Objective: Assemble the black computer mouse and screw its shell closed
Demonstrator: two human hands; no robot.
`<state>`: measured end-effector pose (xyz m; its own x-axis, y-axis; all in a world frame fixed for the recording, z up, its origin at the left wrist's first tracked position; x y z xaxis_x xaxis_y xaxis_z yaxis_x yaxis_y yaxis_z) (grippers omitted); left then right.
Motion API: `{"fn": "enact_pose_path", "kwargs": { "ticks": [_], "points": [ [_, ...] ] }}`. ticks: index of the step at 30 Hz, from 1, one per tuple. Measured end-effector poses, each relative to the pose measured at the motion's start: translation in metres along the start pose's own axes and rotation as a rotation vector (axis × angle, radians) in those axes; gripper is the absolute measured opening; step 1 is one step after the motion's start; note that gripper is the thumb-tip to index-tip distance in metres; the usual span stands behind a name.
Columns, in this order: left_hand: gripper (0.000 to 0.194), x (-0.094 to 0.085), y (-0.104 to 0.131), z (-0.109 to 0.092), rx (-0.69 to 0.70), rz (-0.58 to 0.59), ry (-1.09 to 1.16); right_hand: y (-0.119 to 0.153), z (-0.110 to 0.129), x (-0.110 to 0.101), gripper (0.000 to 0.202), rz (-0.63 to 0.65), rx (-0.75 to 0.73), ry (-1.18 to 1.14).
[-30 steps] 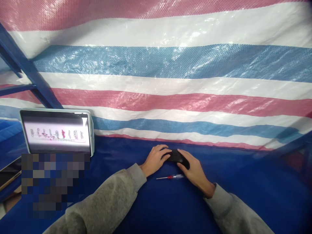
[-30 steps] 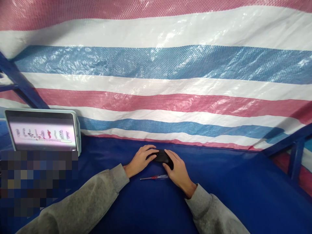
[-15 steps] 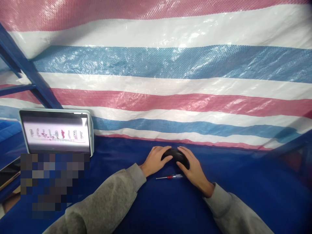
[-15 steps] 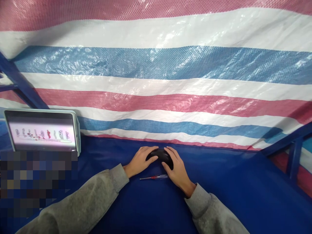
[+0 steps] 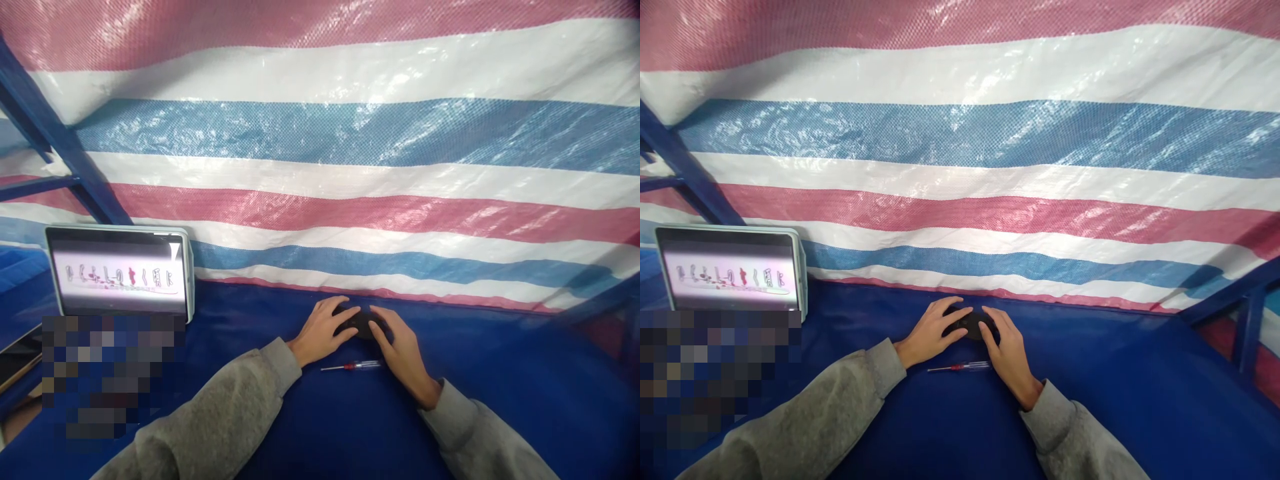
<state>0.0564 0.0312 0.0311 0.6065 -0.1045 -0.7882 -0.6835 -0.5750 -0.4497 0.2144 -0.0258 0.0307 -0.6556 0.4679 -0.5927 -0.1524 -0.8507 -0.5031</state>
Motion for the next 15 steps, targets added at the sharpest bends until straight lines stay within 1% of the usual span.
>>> {"fn": "enact_pose_path", "kwargs": {
  "ticks": [2, 5, 7, 9, 10, 11, 12, 13, 14, 15],
  "points": [
    [0.045, 0.001, 0.000, 0.001, -0.001, -0.001, -0.023, -0.001, 0.002, -0.001, 0.033, -0.015, -0.025, 0.033],
    [0.048, 0.003, 0.000, -0.003, 0.050, 0.029, -0.026, -0.001, 0.005, -0.001, 0.029, -0.007, -0.082, 0.082],
    [0.047, 0.004, 0.000, -0.004, 0.070, 0.041, -0.020, -0.001, 0.010, -0.008, 0.027, -0.052, -0.130, 0.132],
    [0.046, 0.003, -0.001, -0.002, 0.043, 0.027, -0.019, -0.003, 0.018, -0.016, 0.028, -0.062, -0.190, 0.183],
    [0.046, 0.002, -0.001, 0.000, 0.020, 0.015, -0.017, -0.004, 0.023, -0.016, 0.028, -0.015, -0.218, 0.198],
    [0.045, 0.002, -0.001, 0.002, -0.003, 0.001, -0.013, -0.005, 0.028, -0.012, 0.028, 0.111, -0.252, 0.202],
    [0.045, 0.001, -0.001, 0.004, -0.024, -0.009, -0.005, -0.004, 0.034, -0.004, 0.026, 0.282, -0.290, 0.196],
    [0.045, 0.001, -0.002, 0.006, -0.040, -0.016, 0.005, -0.001, 0.036, 0.003, 0.020, 0.455, -0.296, 0.204],
    [0.044, 0.001, -0.002, 0.007, -0.053, -0.018, 0.014, 0.003, 0.037, 0.009, 0.014, 0.583, -0.280, 0.232],
    [0.044, 0.001, -0.002, 0.008, -0.062, -0.017, 0.022, 0.005, 0.036, 0.012, 0.010, 0.673, -0.259, 0.265]
  ]
}}
Point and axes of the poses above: each hand's wrist, its own y-axis away from the middle knuckle, its own x-axis out of the palm, z = x × y, the point moved 7 cm from there along -y, towards the middle knuckle, and after that the axes turned 2 degrees about -z, right-handed, at the moved point
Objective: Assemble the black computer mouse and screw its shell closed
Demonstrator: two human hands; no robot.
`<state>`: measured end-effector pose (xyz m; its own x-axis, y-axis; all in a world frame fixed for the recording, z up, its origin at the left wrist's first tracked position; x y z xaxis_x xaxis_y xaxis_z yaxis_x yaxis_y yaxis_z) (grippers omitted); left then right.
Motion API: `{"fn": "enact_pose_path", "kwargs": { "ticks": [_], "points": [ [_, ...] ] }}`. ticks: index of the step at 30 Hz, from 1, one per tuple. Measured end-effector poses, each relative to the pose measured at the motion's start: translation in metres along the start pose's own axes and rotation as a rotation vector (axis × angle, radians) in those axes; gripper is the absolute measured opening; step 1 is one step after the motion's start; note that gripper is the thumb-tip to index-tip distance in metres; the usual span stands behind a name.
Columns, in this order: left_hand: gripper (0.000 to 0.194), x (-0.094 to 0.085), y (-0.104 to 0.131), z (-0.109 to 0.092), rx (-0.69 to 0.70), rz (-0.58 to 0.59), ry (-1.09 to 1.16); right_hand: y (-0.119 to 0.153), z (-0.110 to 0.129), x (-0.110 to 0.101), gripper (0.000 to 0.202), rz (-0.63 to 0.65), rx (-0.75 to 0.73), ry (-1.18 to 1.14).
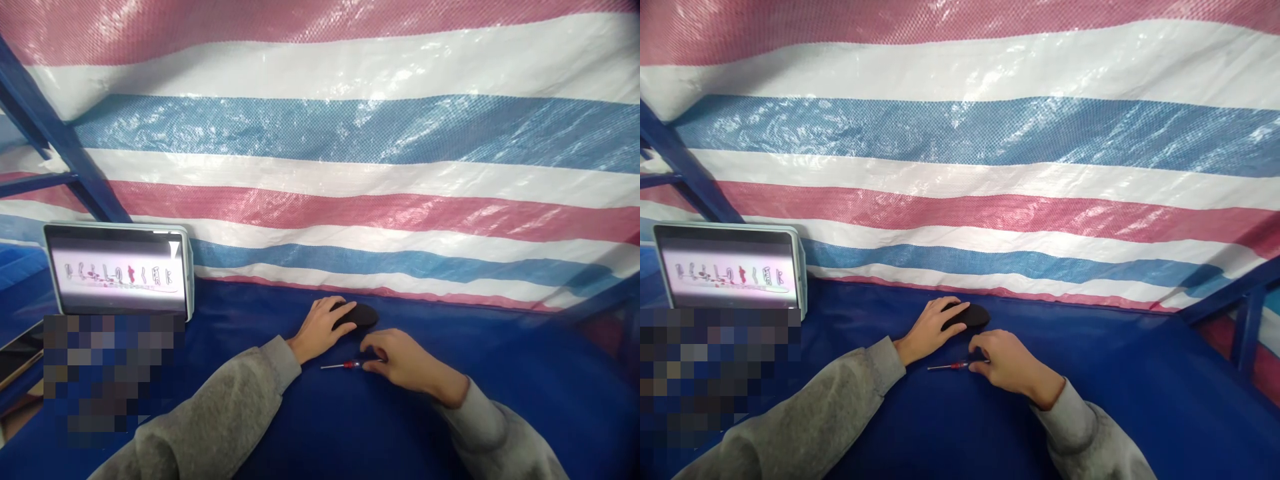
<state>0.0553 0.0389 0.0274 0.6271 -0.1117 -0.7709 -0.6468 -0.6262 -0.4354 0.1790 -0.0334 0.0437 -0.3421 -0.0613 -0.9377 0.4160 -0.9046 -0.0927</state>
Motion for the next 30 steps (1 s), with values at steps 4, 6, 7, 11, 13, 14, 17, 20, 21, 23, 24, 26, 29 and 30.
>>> {"fn": "enact_pose_path", "kwargs": {
  "ticks": [4, 6, 7, 11, 13, 14, 17, 20, 21, 23, 24, 26, 29, 30],
  "points": [
    [0.044, 0.000, -0.001, 0.000, -0.009, 0.008, 0.010, 0.002, -0.002, 0.002, 0.012, 0.110, 0.079, 0.053],
    [0.044, -0.001, -0.001, -0.001, -0.001, 0.009, 0.014, 0.002, 0.000, -0.008, 0.012, 0.098, 0.075, 0.041],
    [0.043, -0.002, -0.001, -0.002, 0.002, 0.008, 0.017, 0.001, 0.002, -0.016, 0.011, 0.089, 0.059, 0.011],
    [0.042, -0.002, -0.001, -0.003, 0.003, 0.001, 0.018, -0.009, 0.004, -0.072, 0.012, -0.037, 0.100, -0.145],
    [0.041, -0.001, 0.000, -0.003, 0.015, -0.003, 0.006, -0.014, 0.002, -0.099, 0.019, -0.107, 0.159, -0.218],
    [0.041, -0.001, 0.000, -0.004, 0.033, -0.004, -0.001, -0.016, 0.003, -0.113, 0.020, -0.178, 0.164, -0.231],
    [0.040, 0.000, 0.002, -0.011, 0.124, 0.006, -0.020, -0.015, 0.000, -0.139, 0.021, -0.390, 0.234, -0.221],
    [0.039, 0.001, 0.004, -0.018, 0.190, 0.039, -0.039, -0.010, -0.004, -0.143, 0.016, -0.491, 0.288, -0.193],
    [0.038, 0.001, 0.004, -0.019, 0.200, 0.045, -0.044, -0.010, -0.004, -0.142, 0.014, -0.498, 0.293, -0.184],
    [0.038, 0.001, 0.004, -0.020, 0.204, 0.044, -0.047, -0.010, -0.004, -0.138, 0.013, -0.498, 0.297, -0.151],
    [0.038, 0.001, 0.004, -0.020, 0.203, 0.039, -0.047, -0.011, -0.003, -0.136, 0.013, -0.493, 0.295, -0.125],
    [0.038, 0.001, 0.004, -0.020, 0.202, 0.035, -0.045, -0.014, -0.003, -0.132, 0.014, -0.462, 0.297, -0.074],
    [0.038, 0.001, 0.004, -0.019, 0.200, 0.039, -0.053, -0.018, -0.005, -0.124, 0.013, -0.411, 0.309, -0.041],
    [0.038, 0.002, 0.004, -0.019, 0.202, 0.042, -0.056, -0.019, -0.006, -0.123, 0.012, -0.405, 0.312, -0.039]
  ]
}}
Point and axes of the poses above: each hand's wrist, its own y-axis away from the middle knuckle, its own x-axis out of the palm, z = x × y, the point moved 7 cm from there along -y, towards the middle knuckle, and after that the axes turned 2 degrees about -z, right-handed, at the moved point
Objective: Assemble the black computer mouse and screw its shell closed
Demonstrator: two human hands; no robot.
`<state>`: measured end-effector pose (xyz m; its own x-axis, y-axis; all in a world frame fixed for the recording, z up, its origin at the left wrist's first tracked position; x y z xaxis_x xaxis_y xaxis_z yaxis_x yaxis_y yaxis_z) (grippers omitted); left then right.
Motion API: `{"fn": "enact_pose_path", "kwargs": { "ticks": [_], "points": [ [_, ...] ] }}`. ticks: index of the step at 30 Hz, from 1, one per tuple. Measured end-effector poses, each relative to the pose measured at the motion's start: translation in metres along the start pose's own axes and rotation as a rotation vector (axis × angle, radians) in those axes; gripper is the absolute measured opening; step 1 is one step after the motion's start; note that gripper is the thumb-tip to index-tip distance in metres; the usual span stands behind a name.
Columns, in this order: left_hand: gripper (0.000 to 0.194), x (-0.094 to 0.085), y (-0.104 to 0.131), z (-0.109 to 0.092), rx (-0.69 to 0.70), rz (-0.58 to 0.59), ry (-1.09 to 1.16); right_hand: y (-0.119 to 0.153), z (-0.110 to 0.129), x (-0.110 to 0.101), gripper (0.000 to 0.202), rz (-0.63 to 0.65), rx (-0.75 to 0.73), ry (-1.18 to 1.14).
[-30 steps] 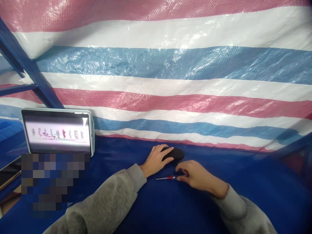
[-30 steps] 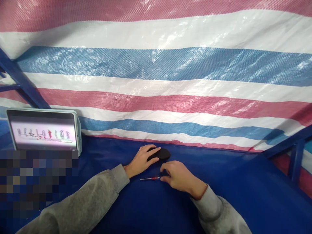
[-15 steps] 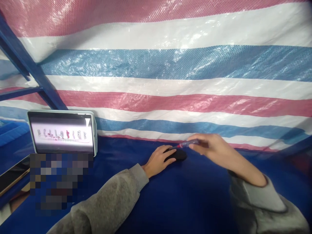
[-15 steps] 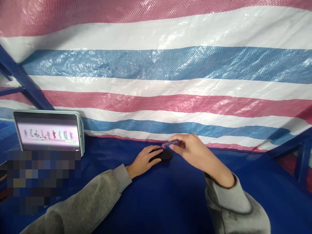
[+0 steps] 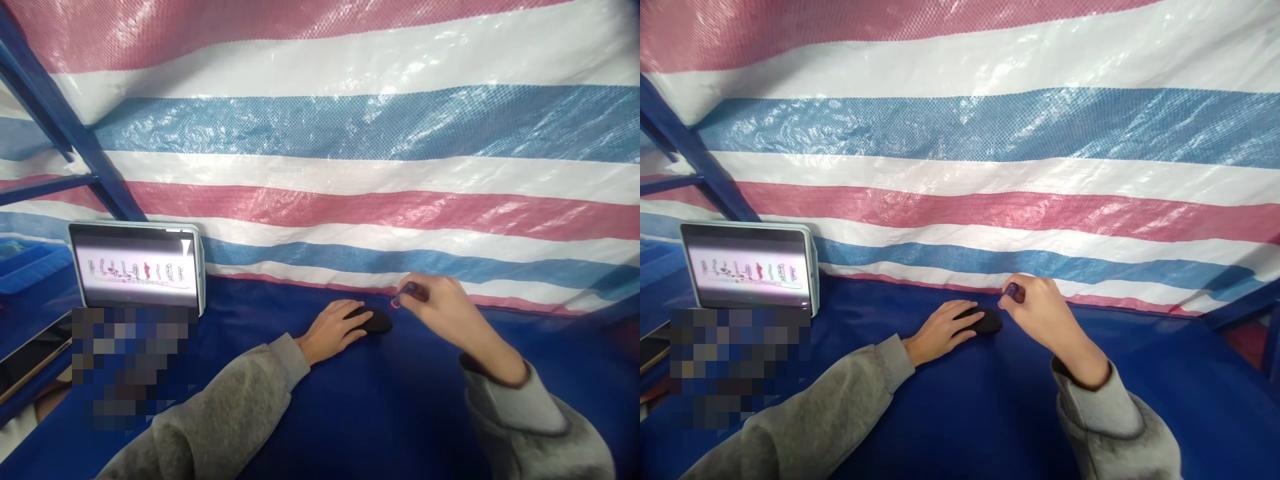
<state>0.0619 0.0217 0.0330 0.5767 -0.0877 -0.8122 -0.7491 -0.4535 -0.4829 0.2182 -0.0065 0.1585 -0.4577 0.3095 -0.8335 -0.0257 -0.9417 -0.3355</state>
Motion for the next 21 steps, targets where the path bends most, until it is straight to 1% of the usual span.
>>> {"fn": "enact_pose_path", "kwargs": {
  "ticks": [8, 14, 16, 19, 21],
  "points": [
    [0.039, 0.002, 0.000, 0.001, 0.027, -0.011, -0.020, 0.000, -0.003, 0.002, 0.012, 0.029, 0.033, 0.070],
    [0.040, 0.005, 0.003, -0.003, 0.104, 0.002, -0.038, 0.001, -0.005, 0.019, 0.013, 0.114, 0.005, 0.222],
    [0.039, 0.005, 0.003, -0.003, 0.108, 0.006, -0.031, 0.001, -0.008, 0.022, 0.017, 0.121, 0.034, 0.304],
    [0.039, 0.005, 0.003, -0.003, 0.107, 0.015, -0.016, 0.000, -0.013, 0.023, 0.031, 0.114, 0.058, 0.377],
    [0.039, 0.006, 0.003, -0.002, 0.104, 0.021, -0.009, 0.000, -0.015, 0.024, 0.031, 0.114, 0.039, 0.381]
  ]
}}
Point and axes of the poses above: each hand's wrist, its own y-axis away from the middle knuckle, its own x-axis out of the palm, z = x × y, the point moved 7 cm from there along -y, towards the middle knuckle, and after that the axes turned 2 degrees about -z, right-handed, at the moved point
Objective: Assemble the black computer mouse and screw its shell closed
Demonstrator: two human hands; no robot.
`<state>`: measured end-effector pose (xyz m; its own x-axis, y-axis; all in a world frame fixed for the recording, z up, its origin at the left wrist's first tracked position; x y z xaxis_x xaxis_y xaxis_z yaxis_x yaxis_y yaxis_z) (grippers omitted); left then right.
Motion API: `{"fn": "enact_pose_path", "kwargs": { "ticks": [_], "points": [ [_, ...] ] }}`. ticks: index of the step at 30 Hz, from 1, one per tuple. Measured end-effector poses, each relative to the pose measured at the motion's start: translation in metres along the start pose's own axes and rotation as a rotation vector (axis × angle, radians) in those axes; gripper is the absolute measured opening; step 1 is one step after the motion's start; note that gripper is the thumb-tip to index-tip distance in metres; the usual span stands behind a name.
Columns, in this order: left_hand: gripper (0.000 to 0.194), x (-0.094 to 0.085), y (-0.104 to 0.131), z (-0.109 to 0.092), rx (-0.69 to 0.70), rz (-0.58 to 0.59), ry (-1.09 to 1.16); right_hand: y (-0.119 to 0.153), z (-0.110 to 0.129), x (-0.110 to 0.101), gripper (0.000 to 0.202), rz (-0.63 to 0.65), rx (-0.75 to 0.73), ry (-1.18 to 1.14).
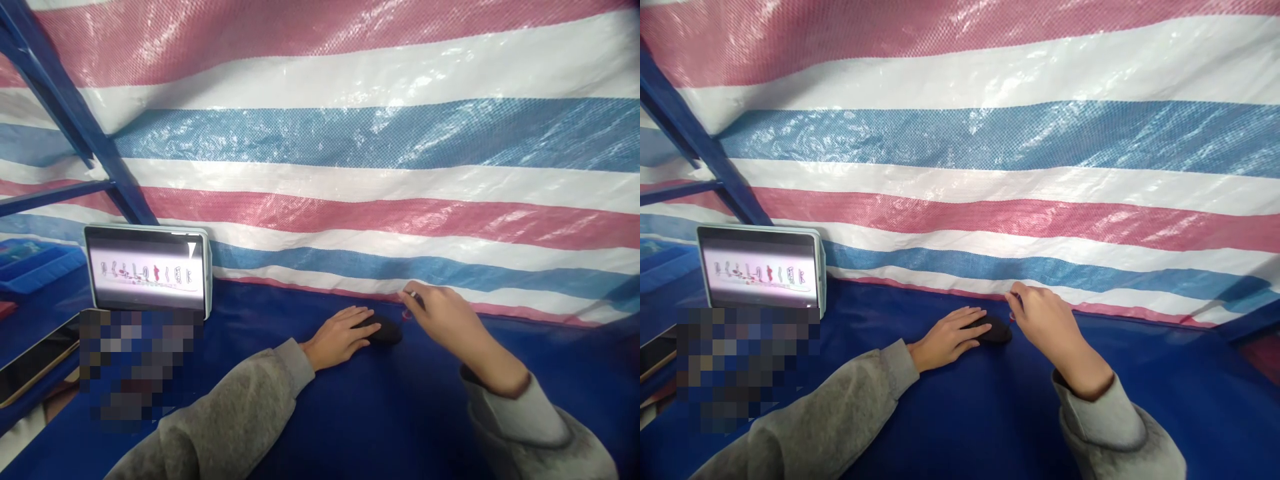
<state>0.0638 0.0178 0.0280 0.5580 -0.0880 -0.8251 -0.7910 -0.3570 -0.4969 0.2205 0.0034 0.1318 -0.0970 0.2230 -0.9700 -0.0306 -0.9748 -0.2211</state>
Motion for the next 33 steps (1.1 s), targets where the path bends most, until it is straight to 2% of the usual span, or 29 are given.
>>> {"fn": "enact_pose_path", "kwargs": {
  "ticks": [5, 7, 11, 18, 23, 28, 33],
  "points": [
    [0.040, 0.001, 0.000, 0.001, -0.008, 0.004, 0.001, 0.002, 0.002, -0.002, 0.034, -0.088, -0.100, -0.026],
    [0.040, 0.001, 0.001, 0.001, -0.004, -0.003, 0.004, 0.003, 0.006, -0.002, 0.034, -0.081, -0.136, -0.030],
    [0.040, 0.000, 0.001, 0.001, 0.000, -0.008, 0.008, 0.003, 0.008, -0.001, 0.030, -0.028, -0.116, 0.003],
    [0.039, 0.001, 0.001, 0.000, 0.011, -0.003, 0.012, 0.004, 0.008, 0.002, 0.044, -0.039, -0.145, 0.001],
    [0.040, 0.000, 0.001, 0.000, 0.008, 0.002, 0.011, 0.005, 0.005, 0.000, 0.039, -0.048, -0.084, 0.032],
    [0.040, 0.000, 0.000, 0.001, -0.012, 0.003, 0.016, 0.005, 0.015, -0.003, 0.045, -0.056, -0.159, 0.005],
    [0.040, 0.001, 0.000, 0.001, 0.001, -0.002, 0.004, 0.006, 0.012, -0.001, 0.037, -0.029, -0.163, -0.003]
  ]
}}
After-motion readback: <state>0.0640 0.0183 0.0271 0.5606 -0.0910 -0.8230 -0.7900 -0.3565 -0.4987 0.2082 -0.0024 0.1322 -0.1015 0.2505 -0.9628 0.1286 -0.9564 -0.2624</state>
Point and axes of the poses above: each hand's wrist, its own y-axis away from the middle knuckle, its own x-axis out of the palm, z = x × y, the point moved 7 cm from there along -y, towards the middle knuckle, and after that the axes turned 2 degrees about -z, right-handed, at the moved point
